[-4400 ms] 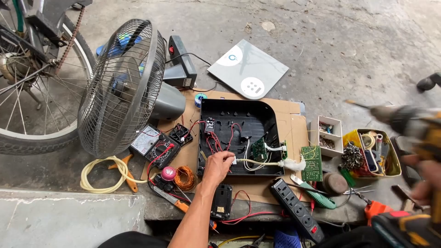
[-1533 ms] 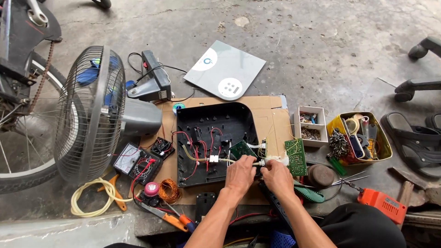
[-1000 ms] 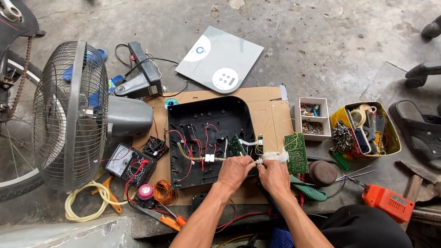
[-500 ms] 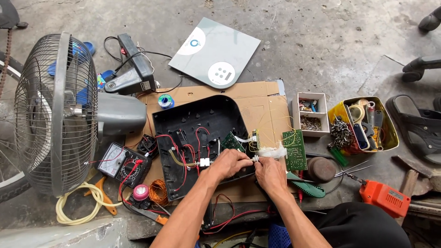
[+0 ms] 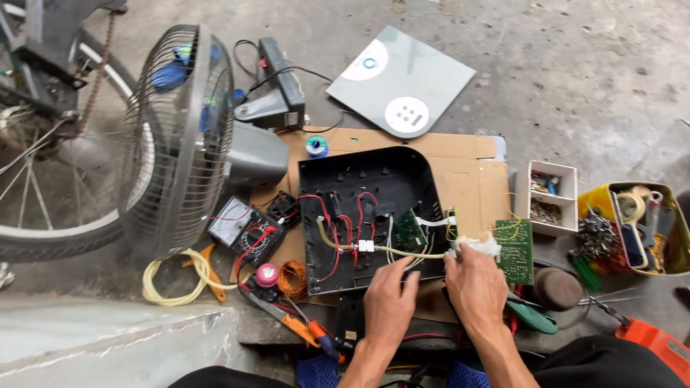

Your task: The person sits on the floor and works on a disassembled electronic device, manipulating wires and connectors. They use pliers to strip wire insulation and a soldering iron to work on the circuit board and connections.

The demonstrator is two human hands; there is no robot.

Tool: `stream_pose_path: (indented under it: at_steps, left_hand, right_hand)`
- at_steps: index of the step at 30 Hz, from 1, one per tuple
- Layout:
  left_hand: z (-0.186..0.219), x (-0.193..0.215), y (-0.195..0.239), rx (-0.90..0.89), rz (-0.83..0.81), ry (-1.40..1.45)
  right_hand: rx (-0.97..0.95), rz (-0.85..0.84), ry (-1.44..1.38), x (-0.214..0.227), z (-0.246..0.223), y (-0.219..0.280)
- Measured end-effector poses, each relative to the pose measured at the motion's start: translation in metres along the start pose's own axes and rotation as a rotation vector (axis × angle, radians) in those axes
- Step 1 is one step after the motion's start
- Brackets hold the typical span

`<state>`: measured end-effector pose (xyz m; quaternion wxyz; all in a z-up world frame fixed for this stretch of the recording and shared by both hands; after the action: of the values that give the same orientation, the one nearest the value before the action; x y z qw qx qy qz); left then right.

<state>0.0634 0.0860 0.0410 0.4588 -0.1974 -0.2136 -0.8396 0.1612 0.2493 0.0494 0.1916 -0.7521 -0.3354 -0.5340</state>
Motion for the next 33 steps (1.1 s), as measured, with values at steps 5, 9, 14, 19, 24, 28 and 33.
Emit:
stream_pose_path:
  at_steps: [5,9,14,19,24,28,33]
  left_hand:
    - [-0.063,0.056,0.017,0.357,0.298,0.262]
    - [-0.109,0.066,0.01,0.575,0.268,0.424]
    - [-0.126,0.058,-0.015,0.613,0.126,0.342]
    - [-0.113,0.066,-0.021,0.778,-0.016,0.56]
    - [-0.086,0.055,-0.03,0.661,-0.102,0.671]
    - [-0.055,0.066,-0.008,0.668,-0.11,0.701]
    - [-0.056,0.067,0.005,0.656,-0.081,0.731]
  right_hand:
    - [0.628,0.124,-0.094,-0.044,-0.094,-0.004]
    - [0.839,-0.029,0.221,-0.153,-0.126,-0.031]
    - [0.864,-0.113,0.311,-0.162,-0.137,-0.054]
    - [0.968,-0.014,0.153,-0.126,-0.134,-0.048]
    - [0.564,-0.345,-0.157,-0.07,-0.128,-0.027]
    - [0.593,-0.262,-0.197,-0.046,-0.126,-0.012]
    - [0.598,-0.17,-0.131,-0.043,-0.131,-0.004]
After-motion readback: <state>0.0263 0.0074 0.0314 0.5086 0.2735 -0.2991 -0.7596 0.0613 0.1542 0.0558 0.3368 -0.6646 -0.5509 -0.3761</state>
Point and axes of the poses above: each hand's wrist, its own y-axis away from the middle knuckle, its own x-axis out of the back of the hand, z = x × y, the point moved 7 cm from there along -y, towards the middle knuckle, and after that the axes turned 15 degrees about x, right-handed, at the moved point
